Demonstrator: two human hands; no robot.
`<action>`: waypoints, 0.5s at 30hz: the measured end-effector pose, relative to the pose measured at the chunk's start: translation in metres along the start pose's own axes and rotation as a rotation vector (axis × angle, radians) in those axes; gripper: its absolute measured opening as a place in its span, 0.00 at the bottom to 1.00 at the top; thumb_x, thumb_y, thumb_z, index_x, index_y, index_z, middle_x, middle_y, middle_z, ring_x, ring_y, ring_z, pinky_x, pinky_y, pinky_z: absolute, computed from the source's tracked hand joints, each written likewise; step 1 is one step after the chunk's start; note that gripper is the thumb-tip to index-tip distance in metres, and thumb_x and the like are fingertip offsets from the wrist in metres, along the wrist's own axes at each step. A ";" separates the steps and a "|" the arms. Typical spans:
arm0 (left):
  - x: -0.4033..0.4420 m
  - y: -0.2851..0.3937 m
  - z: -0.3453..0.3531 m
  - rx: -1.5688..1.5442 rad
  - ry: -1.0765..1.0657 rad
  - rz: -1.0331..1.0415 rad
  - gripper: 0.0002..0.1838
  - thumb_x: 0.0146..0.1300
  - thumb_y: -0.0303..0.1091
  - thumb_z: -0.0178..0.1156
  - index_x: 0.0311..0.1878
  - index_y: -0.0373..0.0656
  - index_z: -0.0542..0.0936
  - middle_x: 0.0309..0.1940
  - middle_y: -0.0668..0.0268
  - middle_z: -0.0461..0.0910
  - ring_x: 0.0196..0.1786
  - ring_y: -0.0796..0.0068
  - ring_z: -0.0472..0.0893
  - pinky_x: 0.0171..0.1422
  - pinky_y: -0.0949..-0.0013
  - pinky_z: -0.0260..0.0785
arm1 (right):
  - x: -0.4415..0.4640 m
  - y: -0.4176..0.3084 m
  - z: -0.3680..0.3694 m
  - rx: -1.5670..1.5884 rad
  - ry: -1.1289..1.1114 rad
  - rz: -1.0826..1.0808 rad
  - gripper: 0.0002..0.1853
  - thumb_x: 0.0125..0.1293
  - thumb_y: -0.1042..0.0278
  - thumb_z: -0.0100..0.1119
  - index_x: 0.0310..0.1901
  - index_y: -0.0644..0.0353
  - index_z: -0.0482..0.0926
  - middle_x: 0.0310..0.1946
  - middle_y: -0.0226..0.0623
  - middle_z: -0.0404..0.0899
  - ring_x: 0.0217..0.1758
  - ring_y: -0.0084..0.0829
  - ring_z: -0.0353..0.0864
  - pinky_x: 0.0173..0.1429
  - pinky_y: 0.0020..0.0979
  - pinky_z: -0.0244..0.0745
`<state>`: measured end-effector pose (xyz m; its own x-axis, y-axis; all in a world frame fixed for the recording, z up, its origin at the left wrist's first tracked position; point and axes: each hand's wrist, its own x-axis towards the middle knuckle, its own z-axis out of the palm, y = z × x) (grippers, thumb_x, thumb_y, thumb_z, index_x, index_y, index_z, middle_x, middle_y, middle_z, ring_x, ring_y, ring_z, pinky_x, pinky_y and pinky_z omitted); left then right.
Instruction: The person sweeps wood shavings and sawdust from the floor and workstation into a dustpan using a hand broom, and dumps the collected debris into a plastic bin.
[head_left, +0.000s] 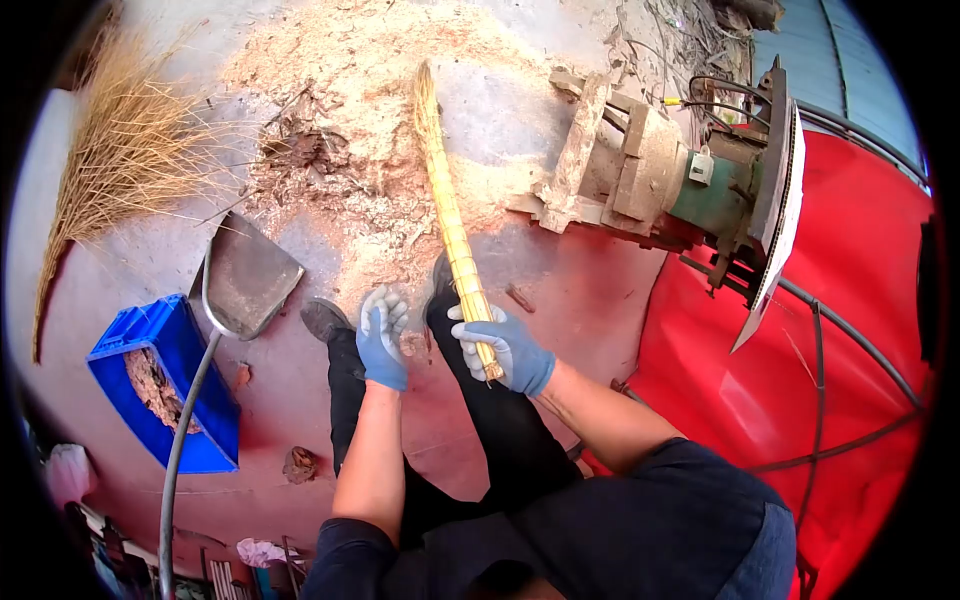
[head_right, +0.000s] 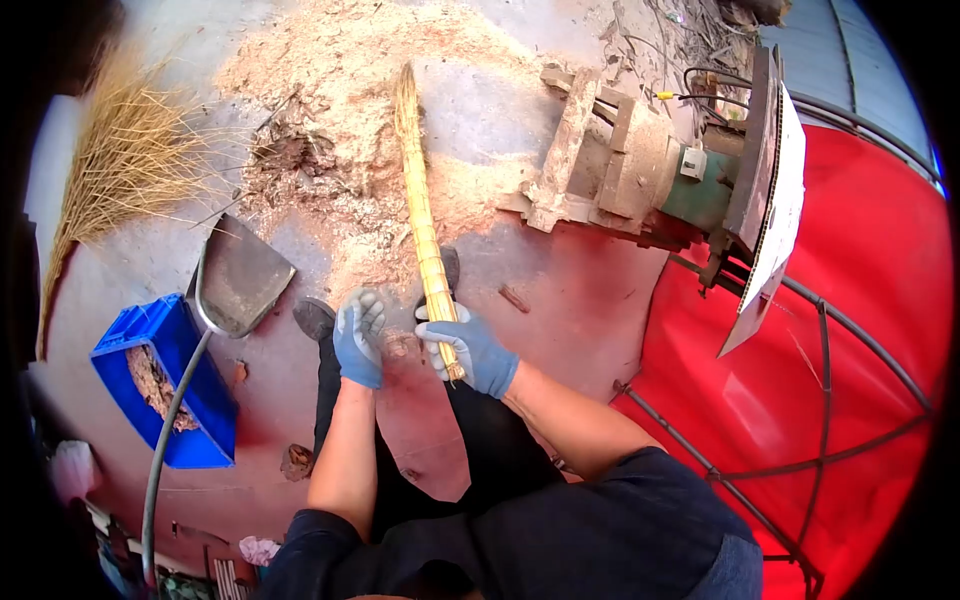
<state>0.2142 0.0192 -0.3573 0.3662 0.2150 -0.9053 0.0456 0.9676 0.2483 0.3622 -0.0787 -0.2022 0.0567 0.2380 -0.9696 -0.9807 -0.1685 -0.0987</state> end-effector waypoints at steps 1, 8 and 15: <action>-0.011 0.003 -0.019 0.118 -0.020 0.062 0.21 0.74 0.42 0.56 0.65 0.43 0.73 0.48 0.67 0.80 0.49 0.76 0.79 0.57 0.72 0.70 | -0.021 0.002 -0.009 -0.012 0.065 -0.030 0.18 0.64 0.68 0.66 0.54 0.54 0.73 0.21 0.28 0.72 0.16 0.23 0.72 0.20 0.25 0.67; -0.192 0.140 -0.048 0.716 -0.008 0.326 0.22 0.70 0.29 0.56 0.64 0.31 0.72 0.54 0.55 0.79 0.57 0.66 0.78 0.66 0.67 0.67 | -0.029 0.002 -0.087 -0.204 0.393 -0.126 0.13 0.63 0.61 0.68 0.41 0.51 0.71 0.19 0.31 0.72 0.14 0.28 0.73 0.15 0.31 0.68; -0.333 0.315 -0.024 1.885 0.119 1.253 0.21 0.63 0.25 0.61 0.60 0.36 0.76 0.60 0.52 0.76 0.65 0.48 0.72 0.70 0.50 0.62 | 0.087 0.042 -0.012 0.216 -0.066 0.083 0.09 0.65 0.63 0.64 0.32 0.54 0.74 0.17 0.31 0.72 0.16 0.27 0.71 0.19 0.30 0.68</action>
<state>0.0838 0.2558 0.0142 0.8672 0.4918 -0.0778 0.4794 -0.7825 0.3972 0.3285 -0.0761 -0.2929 -0.0315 0.2954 -0.9549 -0.9991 0.0162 0.0379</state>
